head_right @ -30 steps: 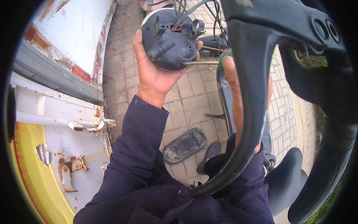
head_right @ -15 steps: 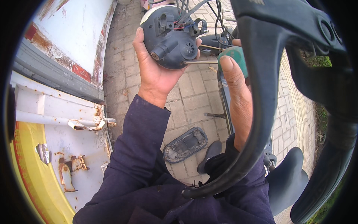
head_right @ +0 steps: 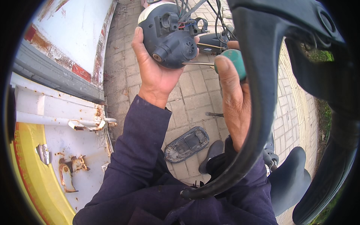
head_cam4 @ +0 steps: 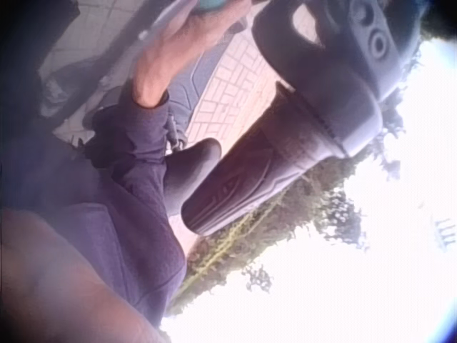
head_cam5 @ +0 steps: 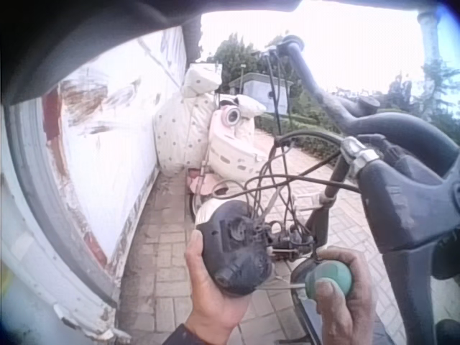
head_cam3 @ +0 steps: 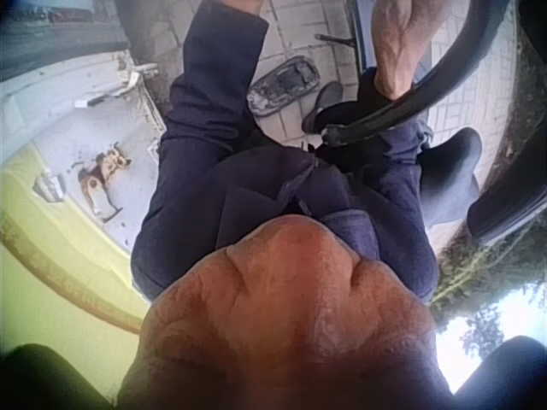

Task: The person uses a screwdriver to remove screws from the back of a scooter headlight housing, then detaches the cover and manipulates the internal wiring. The person continues to adjust wires and components inside the headlight assembly.

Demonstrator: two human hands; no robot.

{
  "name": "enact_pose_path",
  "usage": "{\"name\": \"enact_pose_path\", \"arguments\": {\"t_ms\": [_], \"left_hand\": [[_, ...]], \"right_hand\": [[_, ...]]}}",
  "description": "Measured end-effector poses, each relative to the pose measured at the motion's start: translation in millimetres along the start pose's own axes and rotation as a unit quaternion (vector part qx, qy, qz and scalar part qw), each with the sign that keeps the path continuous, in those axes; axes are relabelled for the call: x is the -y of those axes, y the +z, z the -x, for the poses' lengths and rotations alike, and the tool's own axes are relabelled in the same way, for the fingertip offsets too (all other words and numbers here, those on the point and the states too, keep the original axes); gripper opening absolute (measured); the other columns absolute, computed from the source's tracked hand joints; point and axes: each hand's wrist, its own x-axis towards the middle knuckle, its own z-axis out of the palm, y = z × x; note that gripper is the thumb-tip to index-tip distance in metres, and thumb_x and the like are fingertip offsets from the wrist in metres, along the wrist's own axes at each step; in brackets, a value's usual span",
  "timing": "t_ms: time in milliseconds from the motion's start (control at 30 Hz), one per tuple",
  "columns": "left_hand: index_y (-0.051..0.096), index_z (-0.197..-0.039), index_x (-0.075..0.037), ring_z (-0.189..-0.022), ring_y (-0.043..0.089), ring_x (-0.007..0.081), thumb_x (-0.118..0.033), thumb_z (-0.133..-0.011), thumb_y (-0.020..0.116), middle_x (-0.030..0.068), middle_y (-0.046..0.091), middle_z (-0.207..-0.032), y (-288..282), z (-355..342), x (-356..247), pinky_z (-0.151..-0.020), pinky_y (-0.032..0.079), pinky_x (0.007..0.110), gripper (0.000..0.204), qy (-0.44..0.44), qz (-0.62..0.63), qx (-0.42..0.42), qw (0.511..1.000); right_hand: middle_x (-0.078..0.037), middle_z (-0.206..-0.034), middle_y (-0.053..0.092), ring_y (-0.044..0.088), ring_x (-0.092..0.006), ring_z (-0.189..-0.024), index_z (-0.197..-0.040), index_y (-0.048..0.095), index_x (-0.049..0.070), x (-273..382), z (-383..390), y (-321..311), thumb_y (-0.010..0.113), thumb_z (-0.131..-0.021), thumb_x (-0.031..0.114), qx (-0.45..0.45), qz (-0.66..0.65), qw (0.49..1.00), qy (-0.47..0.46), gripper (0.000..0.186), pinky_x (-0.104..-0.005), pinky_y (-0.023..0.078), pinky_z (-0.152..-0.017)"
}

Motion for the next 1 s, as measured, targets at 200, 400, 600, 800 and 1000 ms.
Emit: {"name": "enact_pose_path", "arguments": {"t_ms": [200, 400, 600, 800, 1000], "left_hand": [[0.051, -0.145, -0.012, -0.119, 0.064, 0.0265, -0.067, -0.099, 0.048, 0.0092, 0.061, -0.135, 8, 5, -1, -0.100, 0.056, 0.048, 0.071, 0.058, -0.087, 0.007, 0.994], [0.051, -0.144, -0.012, -0.119, 0.063, 0.0257, -0.067, -0.099, 0.048, 0.0089, 0.062, -0.134, 6, 4, -2, -0.099, 0.056, 0.046, 0.071, 0.056, -0.092, 0.010, 0.994], [0.051, -0.144, -0.012, -0.112, 0.066, 0.0302, -0.072, -0.097, 0.047, 0.0112, 0.063, -0.132, 1, 0, 0, -0.090, 0.060, 0.048, 0.076, 0.027, -0.038, 0.000, 0.999], [0.052, -0.144, -0.012, -0.107, 0.069, 0.0336, -0.074, -0.095, 0.047, 0.0130, 0.064, -0.131, -2, -1, 2, -0.085, 0.061, 0.048, 0.079, 0.024, -0.045, 0.005, 0.999], [0.052, -0.143, -0.012, -0.106, 0.069, 0.0338, -0.074, -0.095, 0.047, 0.0129, 0.064, -0.129, -1, -1, 3, -0.083, 0.060, 0.048, 0.079, 0.021, -0.041, -0.004, 0.999]], "right_hand": [[-0.008, -0.108, 0.067, 0.063, -0.0183, -0.096, -0.118, 0.070, 0.004, -1, -4, -2, 0.067, -0.103, 0.031, -0.003, 0.055, 0.996, 0.070, 0.031, -0.0341, 0.049, -0.085], [-0.006, -0.101, 0.064, 0.060, -0.0165, -0.086, -0.123, 0.067, 0.004, 2, -9, -6, 0.068, -0.099, 0.016, 0.072, 0.039, 0.994, -0.070, 0.026, -0.0308, 0.048, -0.080], [-0.007, -0.113, 0.063, 0.057, -0.0115, -0.083, -0.131, 0.062, 0.003, 3, -9, -7, 0.059, -0.101, 0.032, 0.096, -0.040, 0.993, 0.052, 0.041, -0.0247, 0.047, -0.070], [-0.007, -0.114, 0.064, 0.059, -0.0164, -0.098, -0.130, 0.063, 0.003, -2, -10, -11, 0.071, -0.097, 0.013, 0.091, -0.030, 0.995, -0.018, 0.035, -0.0310, 0.048, -0.088], [-0.007, -0.119, 0.064, 0.060, -0.0182, -0.101, -0.125, 0.065, 0.005, 0, -10, -14, 0.072, -0.099, 0.024, 0.106, -0.070, 0.992, 0.011, 0.033, -0.0340, 0.047, -0.091]]}}
